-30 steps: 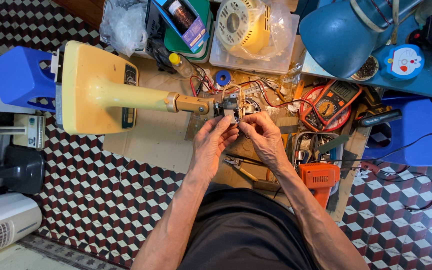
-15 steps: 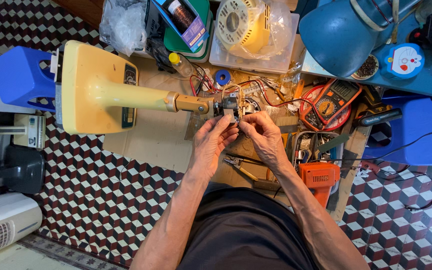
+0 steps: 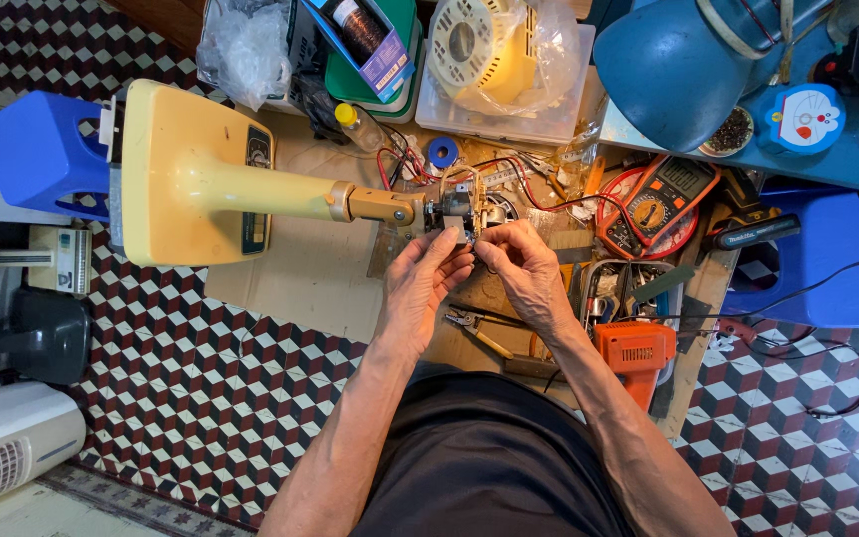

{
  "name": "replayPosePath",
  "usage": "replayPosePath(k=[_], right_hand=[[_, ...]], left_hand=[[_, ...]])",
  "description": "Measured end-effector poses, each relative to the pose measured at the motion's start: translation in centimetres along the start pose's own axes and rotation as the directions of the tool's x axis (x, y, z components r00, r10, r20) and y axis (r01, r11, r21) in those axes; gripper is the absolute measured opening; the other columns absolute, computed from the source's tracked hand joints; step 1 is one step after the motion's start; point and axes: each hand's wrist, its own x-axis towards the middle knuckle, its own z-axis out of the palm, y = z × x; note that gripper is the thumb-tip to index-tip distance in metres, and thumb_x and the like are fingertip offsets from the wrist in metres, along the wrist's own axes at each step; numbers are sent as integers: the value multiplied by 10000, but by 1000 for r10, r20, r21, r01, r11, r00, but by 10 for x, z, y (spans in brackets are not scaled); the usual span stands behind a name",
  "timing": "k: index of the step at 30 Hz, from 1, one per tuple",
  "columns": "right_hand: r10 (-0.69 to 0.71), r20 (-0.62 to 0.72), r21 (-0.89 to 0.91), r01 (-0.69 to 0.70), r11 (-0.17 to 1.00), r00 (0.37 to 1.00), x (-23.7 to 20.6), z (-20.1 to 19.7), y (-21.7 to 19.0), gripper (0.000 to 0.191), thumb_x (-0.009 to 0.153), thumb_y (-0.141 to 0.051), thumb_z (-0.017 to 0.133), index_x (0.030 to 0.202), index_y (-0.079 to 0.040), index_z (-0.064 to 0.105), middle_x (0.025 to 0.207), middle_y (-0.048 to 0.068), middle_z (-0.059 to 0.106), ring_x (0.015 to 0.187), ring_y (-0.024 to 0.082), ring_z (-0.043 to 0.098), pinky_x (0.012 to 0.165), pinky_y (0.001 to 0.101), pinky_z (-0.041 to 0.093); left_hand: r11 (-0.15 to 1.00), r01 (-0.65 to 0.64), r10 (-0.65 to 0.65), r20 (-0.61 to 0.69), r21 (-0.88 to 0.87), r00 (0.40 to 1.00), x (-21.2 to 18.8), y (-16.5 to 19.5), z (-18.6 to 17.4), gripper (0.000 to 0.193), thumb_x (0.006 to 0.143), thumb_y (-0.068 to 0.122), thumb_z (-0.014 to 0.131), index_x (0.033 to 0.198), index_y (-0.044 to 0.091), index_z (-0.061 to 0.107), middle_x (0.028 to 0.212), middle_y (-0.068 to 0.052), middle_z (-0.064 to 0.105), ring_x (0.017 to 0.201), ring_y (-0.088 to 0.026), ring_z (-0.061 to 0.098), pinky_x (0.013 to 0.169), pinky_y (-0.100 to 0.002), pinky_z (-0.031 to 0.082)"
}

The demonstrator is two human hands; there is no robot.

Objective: The person works on a disassembled electric fan motor, handling wires and a small black component. They use a utility knife to strip wire insulation and then connect the wires to the component. The person also adjusts a desk lamp for better lighting.

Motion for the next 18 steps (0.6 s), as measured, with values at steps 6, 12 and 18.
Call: replayPosePath(k=[6,12,18], right_hand=[[1,6,-6,-1,1000,1000,0,0,0,130,988,-161,704,1039,-41,706,979,-9,569,802,65,540,707,230,477],[12,4,-12,-12,1000,1000,0,0,0,137,991,-170,703,1040,-43,710,980,-7,572,802,68,538,709,234,477],[0,11,-5,0,1000,1000,0,-1,0,140,990,-174,706,1045,-46,710,991,-7,580,812,66,544,716,232,480]], left_hand=[[1000,-3,3,14,1,1000,-1,0,0,352,871,234,793,1128,40,651,972,-95,738,868,-163,731,797,-289,621],[999,-22,22,18,23,1000,-2,1,0,365,872,239,794,1143,40,651,979,-92,729,868,-158,729,801,-288,622],[1000,-9,10,-7,26,1000,-3,1,1,368,865,236,795,1141,40,652,979,-95,729,868,-161,732,795,-284,630]])
